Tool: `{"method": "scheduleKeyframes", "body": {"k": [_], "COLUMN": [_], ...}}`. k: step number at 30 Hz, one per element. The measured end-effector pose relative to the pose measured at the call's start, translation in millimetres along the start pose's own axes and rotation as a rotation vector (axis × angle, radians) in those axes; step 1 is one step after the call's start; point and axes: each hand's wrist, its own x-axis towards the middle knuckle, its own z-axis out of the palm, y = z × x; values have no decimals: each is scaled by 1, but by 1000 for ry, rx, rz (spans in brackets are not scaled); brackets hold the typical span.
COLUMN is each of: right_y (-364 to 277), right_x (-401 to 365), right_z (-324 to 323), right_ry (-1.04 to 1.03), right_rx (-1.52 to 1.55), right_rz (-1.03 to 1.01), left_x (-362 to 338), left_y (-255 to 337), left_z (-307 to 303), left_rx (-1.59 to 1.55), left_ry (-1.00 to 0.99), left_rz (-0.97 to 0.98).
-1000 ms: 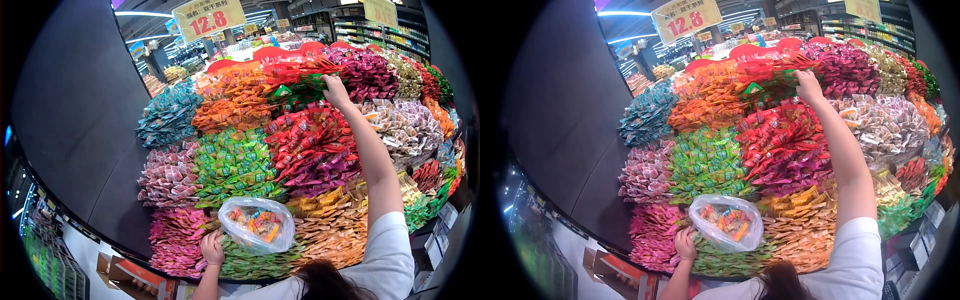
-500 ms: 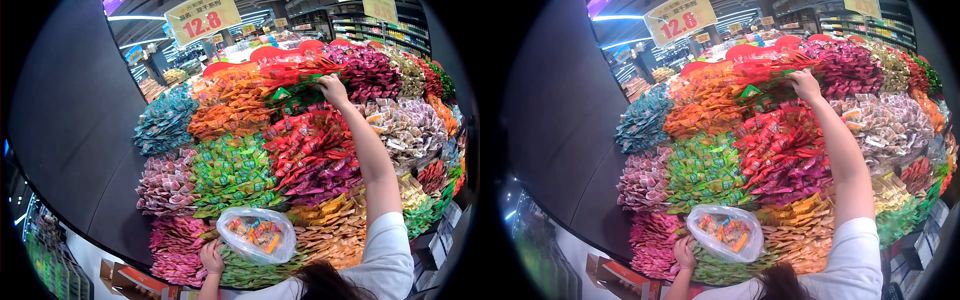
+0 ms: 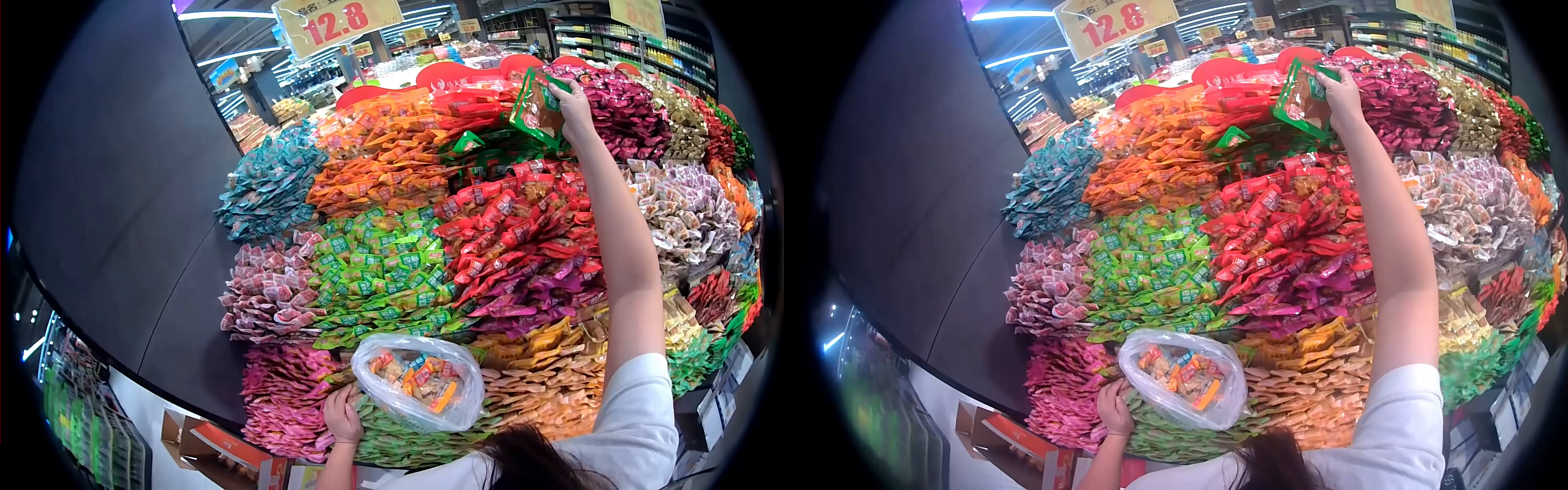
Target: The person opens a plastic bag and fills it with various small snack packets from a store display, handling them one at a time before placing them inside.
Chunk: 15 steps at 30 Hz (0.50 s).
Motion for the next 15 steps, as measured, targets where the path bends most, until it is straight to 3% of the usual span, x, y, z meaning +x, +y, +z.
{"method": "scheduleKeyframes", "body": {"k": [1,5,6,9,11,13,15], "right_y": [0,28,8,2,-3,-4,-7], "right_x": [0,9,-13,-23,-27,-30,-28], "right_z": [3,12,28,46,57,66,76], "right_ry": [26,-32,-50,-474,-659,-687,-771], "right_rx": [-60,-642,-731,-798,-1043,-1300,-1415], "right_rz": [87,-242,-236,-264,-344,-494,-434], "left_x": [0,2,2,2,2,2,3], "left_y": [0,2,2,1,2,2,2], "left_z": [0,0,-1,-1,-2,-1,0], "left_rx": [0,-2,-1,13,12,11,-4], "left_ry": [2,-4,1,-6,-8,-13,1], "left_rz": [-3,-9,-9,-4,-11,-19,-11]}}
